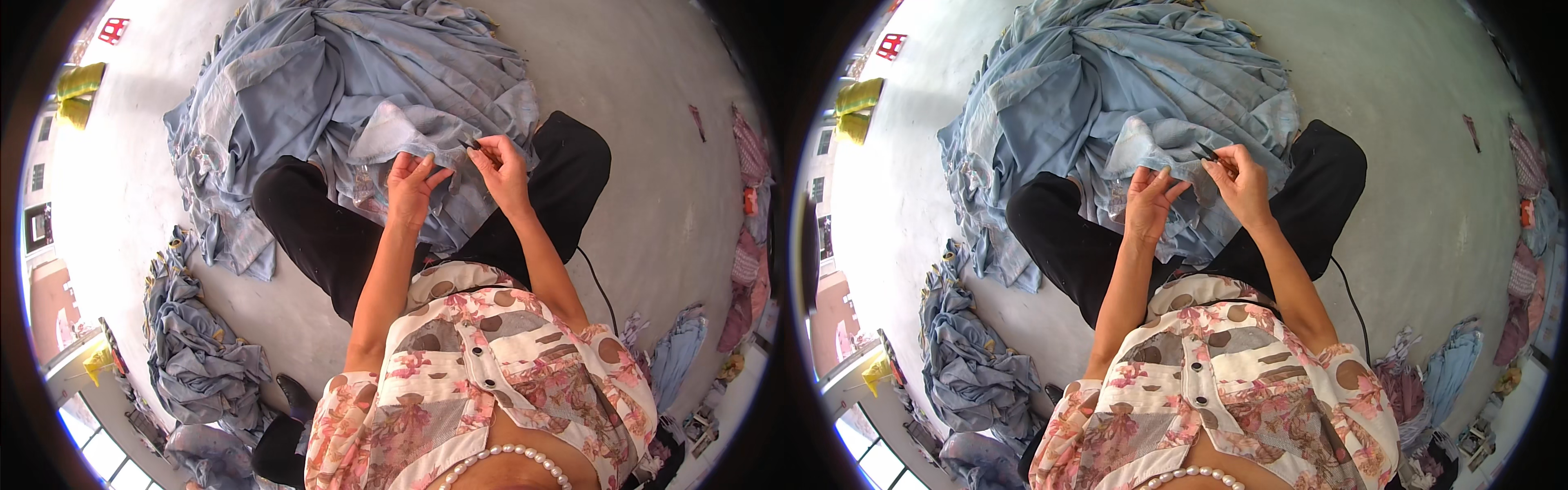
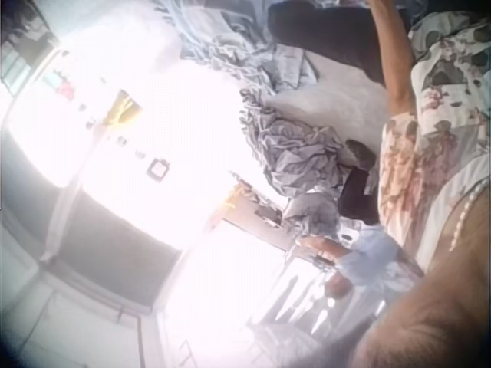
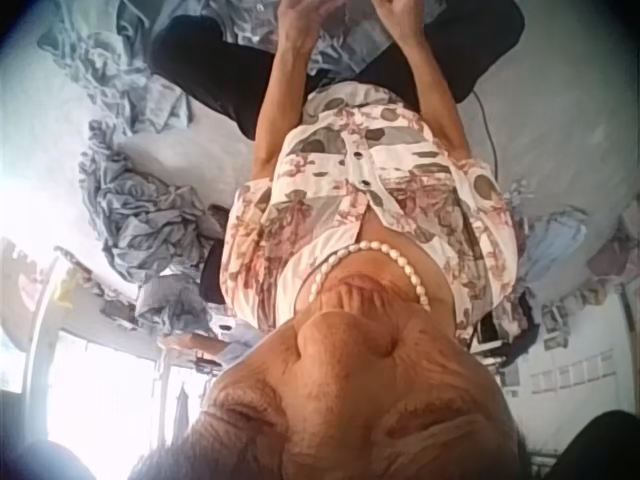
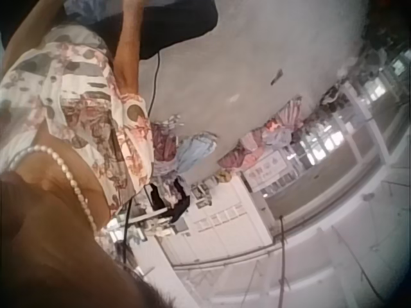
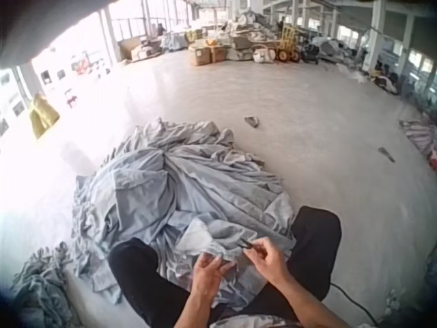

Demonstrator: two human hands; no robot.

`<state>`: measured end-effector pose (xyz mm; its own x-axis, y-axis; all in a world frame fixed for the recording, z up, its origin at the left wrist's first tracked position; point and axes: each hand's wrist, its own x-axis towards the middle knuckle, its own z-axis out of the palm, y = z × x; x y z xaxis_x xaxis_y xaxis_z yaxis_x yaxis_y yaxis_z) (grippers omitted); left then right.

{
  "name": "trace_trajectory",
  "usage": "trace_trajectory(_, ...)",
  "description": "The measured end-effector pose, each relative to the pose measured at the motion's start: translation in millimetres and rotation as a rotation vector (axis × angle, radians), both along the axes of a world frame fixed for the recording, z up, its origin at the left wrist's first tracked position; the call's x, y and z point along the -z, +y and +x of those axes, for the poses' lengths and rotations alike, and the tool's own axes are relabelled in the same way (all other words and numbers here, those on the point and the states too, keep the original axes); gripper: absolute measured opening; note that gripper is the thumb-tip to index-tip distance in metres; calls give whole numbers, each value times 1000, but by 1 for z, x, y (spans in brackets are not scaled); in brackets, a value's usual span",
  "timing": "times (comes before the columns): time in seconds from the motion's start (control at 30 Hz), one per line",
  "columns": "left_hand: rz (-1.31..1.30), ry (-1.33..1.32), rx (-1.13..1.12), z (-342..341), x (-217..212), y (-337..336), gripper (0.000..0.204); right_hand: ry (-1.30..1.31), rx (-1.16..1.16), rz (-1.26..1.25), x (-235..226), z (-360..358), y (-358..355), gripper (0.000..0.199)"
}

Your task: The person sits cross-legged on the floor and uses a small blade to trim loose threads and edges from light blue fabric pieces. The person repeatedly picks up fabric, trims it, and places it back on the pile.

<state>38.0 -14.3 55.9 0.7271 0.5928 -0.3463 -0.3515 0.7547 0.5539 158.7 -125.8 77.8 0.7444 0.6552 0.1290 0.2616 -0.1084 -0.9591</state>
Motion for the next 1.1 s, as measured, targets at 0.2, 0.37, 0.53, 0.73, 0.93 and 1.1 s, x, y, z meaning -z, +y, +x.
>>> trace_trajectory(0.2, 72, 13, 12, 1, 3, -2, 22, -123, -121, -137, 2, -8, -2, 21)
trace_trajectory(0.37, 158, 40, 9, 2, 6, -12, 26, -334, -132, -193, -5, -9, 9, 19)
trace_trajectory(0.53, 119, 51, 37, 4, 6, -15, 30, -245, -52, -189, 1, -9, 8, 19)
trace_trajectory(0.73, 14, 35, 3, 1, 12, -18, 33, 15, -109, -122, -1, -7, -3, 21)
trace_trajectory(0.93, 98, 4, 54, 1, 8, -21, 32, -100, -143, -165, 0, -9, 4, 19)
trace_trajectory(1.1, 128, -7, 95, -2, 11, -19, 32, -208, -103, -173, 2, -12, 9, 19)
